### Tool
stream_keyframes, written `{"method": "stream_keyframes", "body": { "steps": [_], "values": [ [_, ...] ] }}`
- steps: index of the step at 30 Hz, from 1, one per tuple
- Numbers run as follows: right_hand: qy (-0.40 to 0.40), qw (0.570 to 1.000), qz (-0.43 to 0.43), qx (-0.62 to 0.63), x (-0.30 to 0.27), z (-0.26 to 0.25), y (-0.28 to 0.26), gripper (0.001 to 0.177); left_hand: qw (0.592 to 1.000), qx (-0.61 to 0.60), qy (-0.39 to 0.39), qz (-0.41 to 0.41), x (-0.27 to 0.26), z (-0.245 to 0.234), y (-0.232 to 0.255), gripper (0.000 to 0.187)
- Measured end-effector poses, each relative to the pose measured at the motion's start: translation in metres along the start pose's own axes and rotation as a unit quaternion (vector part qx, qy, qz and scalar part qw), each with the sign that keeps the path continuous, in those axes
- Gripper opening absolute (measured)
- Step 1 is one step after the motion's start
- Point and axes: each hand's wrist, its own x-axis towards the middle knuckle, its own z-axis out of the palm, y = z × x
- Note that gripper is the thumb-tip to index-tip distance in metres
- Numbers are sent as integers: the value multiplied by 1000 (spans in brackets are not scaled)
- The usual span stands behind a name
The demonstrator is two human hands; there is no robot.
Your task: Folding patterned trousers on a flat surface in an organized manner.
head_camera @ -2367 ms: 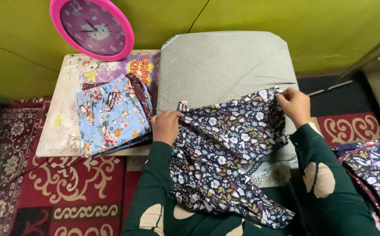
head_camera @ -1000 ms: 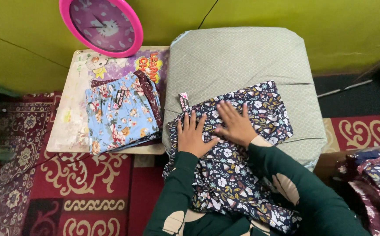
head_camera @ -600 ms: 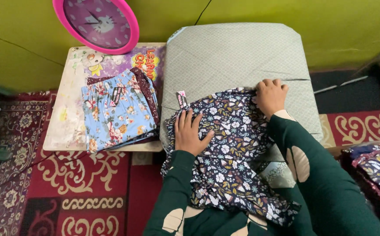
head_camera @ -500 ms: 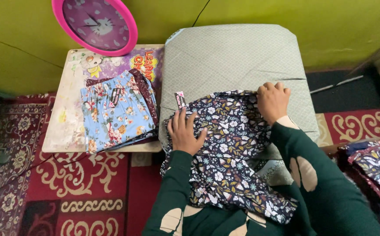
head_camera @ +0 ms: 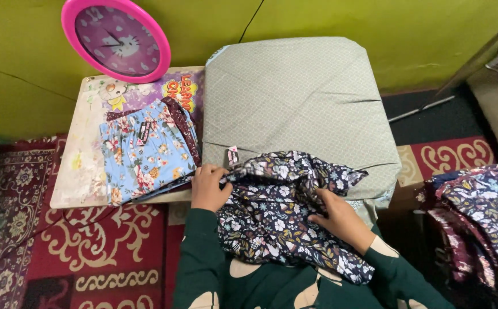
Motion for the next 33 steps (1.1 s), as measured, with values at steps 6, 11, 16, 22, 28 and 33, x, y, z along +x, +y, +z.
{"method": "stream_keyframes", "body": {
  "steps": [6,11,16,22,28,33],
  "values": [
    [-20,998,-53,-10,5,11,0,61,989,-118,-83,39,-29,-62,37,28],
    [-11,972,13,236,1,-15,-2,60,974,-210,-72,-41,-33,-83,33,31],
    [-51,812,31,581,-11,-61,-7,47,842,-530,-92,29,-25,-121,26,23],
    [-4,834,-58,548,71,-143,-30,36,843,-530,19,86,47,-205,60,28],
    [337,908,-225,108,93,-244,-79,30,871,-318,322,192,95,-263,124,26],
    [443,857,-221,-145,104,-213,6,40,915,-125,321,211,104,-190,108,30]
  ]
}}
